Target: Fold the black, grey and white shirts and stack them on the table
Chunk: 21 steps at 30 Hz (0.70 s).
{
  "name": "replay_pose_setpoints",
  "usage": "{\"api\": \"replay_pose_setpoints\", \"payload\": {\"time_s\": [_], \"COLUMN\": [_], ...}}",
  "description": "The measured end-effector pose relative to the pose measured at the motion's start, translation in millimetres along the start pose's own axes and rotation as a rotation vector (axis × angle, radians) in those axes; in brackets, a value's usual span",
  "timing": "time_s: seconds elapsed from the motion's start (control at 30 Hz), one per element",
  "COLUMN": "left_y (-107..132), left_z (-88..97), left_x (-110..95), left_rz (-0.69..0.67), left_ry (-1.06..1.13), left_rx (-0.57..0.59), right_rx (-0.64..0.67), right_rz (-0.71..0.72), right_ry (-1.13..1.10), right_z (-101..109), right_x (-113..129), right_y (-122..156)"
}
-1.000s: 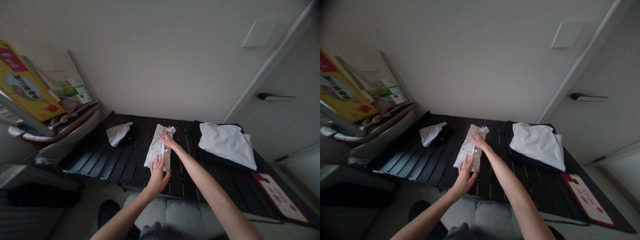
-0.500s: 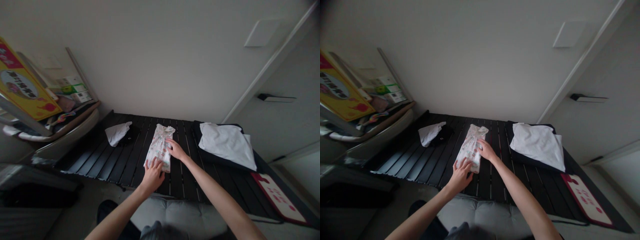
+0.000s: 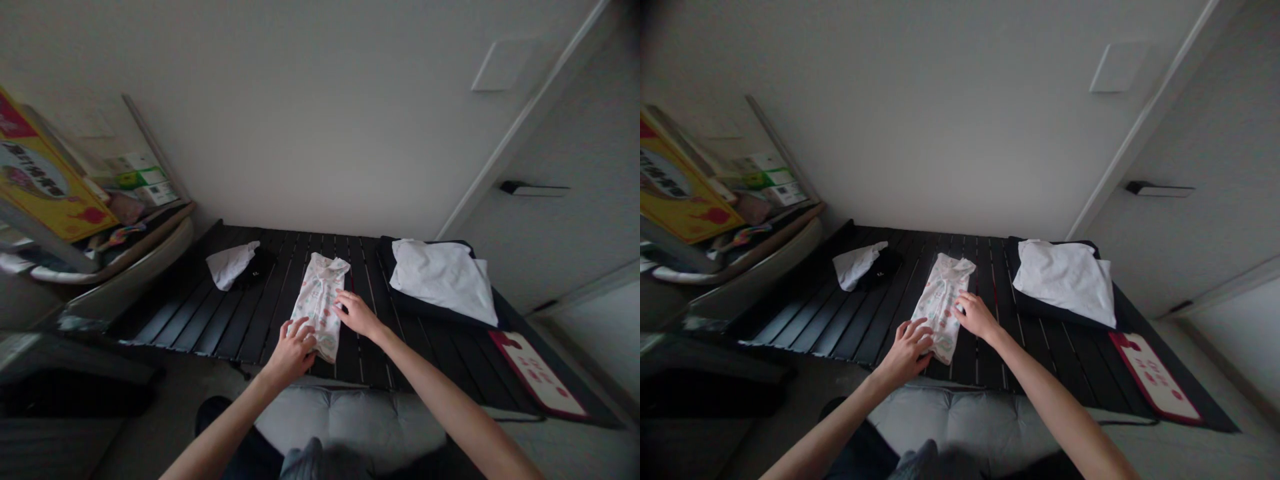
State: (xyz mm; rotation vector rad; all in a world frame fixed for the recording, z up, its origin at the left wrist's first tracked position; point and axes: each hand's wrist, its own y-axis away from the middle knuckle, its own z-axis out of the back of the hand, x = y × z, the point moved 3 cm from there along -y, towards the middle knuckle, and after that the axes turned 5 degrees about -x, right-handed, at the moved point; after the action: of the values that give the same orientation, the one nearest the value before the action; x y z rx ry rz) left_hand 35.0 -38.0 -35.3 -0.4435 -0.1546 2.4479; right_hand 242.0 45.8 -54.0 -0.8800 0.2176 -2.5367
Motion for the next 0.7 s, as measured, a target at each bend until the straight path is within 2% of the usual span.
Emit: {"api": "replay_pose_setpoints", "payload": {"time_s": [0.07,0.17,0.33,0.43,0.53,0.6,0.7], "left_y": [8.0,14.6,14.2,14.3,17.1,19.3,20.6], "left_z": [-3.3,-5.3,-3.8,-1.0,4.8,9.3,13.4], "left_x": [-5.6,-7.7,-7.0,-7.0,-5.3,-2.9,-0.3], "left_rz": [-0.034,-0.045,-0.045,-0.055,-0.100,-0.136,-0.179], "left_ry": [0.043,0.109,0.138,0.136,0.133,0.125,0.108], "left_rx": [0.016,0.034,0.053,0.062,0.090,0.104,0.091], "right_rx": [-0.056,-0.037,0.011,0.048,0.097,0.051,-0.028], "right_rz": [-0.064,-0.161,-0.245,-0.149,-0.008,0.026,0.058], "right_ry": [0.080,0.175,0.240,0.195,0.106,0.061,0.005], "right_z": [1.6,-1.9,-15.3,-28.2,-39.1,-38.4,-25.9], "right_x": [-13.7,-30.7,-32.0,-20.1,-9.8,-6.8,-1.6], "right_y": [-12.8,-36.4,-76.6,-94.4,-99.3,-93.7,-72.6]}}
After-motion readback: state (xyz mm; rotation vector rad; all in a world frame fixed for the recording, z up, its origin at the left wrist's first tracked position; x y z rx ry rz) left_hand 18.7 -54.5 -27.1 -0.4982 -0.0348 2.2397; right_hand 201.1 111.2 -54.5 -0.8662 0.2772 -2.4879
